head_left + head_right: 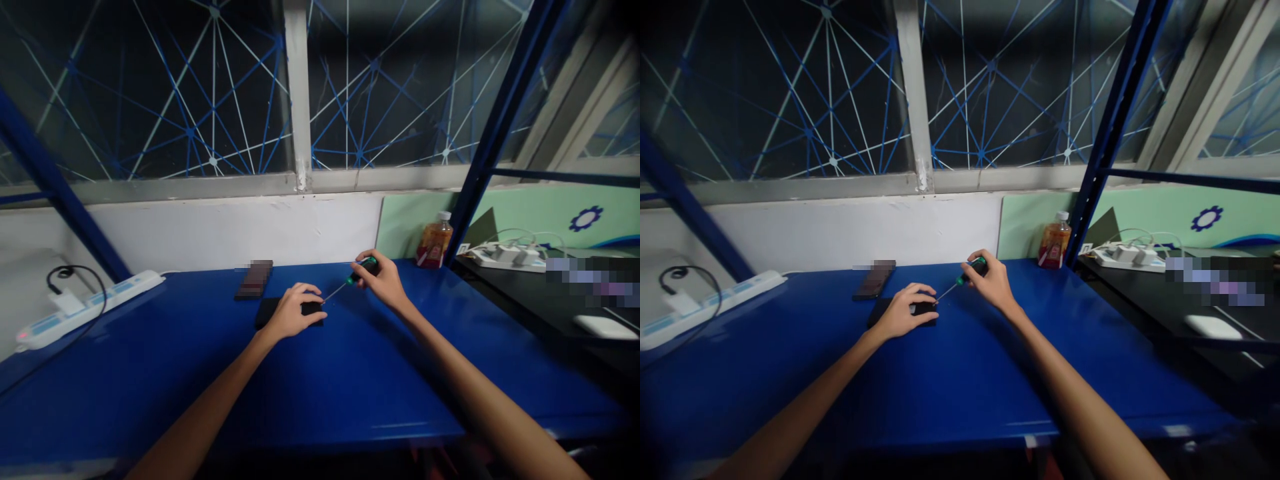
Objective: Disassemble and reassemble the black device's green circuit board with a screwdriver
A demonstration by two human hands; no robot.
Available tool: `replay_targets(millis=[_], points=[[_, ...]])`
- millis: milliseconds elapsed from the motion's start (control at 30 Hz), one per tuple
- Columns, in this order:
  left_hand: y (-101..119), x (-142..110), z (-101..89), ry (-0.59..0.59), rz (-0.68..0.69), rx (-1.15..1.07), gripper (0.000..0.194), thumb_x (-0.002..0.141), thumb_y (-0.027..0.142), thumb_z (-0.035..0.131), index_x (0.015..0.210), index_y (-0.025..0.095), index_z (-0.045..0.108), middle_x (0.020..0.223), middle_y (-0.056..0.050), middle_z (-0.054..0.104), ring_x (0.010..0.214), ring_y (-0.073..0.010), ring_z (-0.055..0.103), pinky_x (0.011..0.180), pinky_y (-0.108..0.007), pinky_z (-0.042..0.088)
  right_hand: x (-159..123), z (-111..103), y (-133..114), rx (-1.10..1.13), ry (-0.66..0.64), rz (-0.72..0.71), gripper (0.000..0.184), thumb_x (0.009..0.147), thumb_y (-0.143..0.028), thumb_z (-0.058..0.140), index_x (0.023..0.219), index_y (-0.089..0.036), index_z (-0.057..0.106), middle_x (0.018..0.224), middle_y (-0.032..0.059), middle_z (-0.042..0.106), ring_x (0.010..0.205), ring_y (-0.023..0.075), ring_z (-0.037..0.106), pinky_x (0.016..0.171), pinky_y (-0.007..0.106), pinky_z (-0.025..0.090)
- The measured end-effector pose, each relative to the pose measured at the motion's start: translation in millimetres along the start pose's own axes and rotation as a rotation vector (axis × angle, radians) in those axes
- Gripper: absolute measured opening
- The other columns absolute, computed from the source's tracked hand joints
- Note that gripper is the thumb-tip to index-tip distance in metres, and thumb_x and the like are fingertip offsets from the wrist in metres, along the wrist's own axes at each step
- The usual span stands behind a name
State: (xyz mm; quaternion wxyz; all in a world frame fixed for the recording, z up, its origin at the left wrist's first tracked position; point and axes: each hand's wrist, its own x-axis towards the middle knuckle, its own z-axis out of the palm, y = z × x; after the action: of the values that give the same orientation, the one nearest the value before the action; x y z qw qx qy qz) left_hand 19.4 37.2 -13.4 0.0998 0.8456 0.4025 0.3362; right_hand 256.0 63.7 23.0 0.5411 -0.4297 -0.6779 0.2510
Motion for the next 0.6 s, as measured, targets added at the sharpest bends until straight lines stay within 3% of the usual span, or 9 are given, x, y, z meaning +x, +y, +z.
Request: replay_targets(millis=[167,600], points=[[-2.4,1.4,2.1,0.048,0.006,-0.036,0.006,0.078,0.028,0.069,0.076,0.022,0.071,0.098,-0.004,0.066,0.093,-0.0214,0.059,0.088,-0.041,0.044,0.2,2.4,2.1,0.043,-0.015,0.024,0.031,0.077,-0.046,0.062,0.089,-0.018,0.056,0.049,-0.0014,0.059,0.043,0.0150,0.060,0.045,0.024,0.047],[-1.1,1.2,2.5,0.065,0.010,-0.049,0.006,0.077,0.028,0.070,0.076,0.022,0.071,0.096,-0.004,0.067,0.091,-0.0208,0.061,0.085,-0.038,0.044,-1.6,4.2,-0.7,0.033,-0.011,0.024,0.031,0.077,-0.046,0.062,0.088,-0.018,0.056,0.048,-0.0022,0.058,0.042,0.0153,0.060,0.045,0.024,0.047]])
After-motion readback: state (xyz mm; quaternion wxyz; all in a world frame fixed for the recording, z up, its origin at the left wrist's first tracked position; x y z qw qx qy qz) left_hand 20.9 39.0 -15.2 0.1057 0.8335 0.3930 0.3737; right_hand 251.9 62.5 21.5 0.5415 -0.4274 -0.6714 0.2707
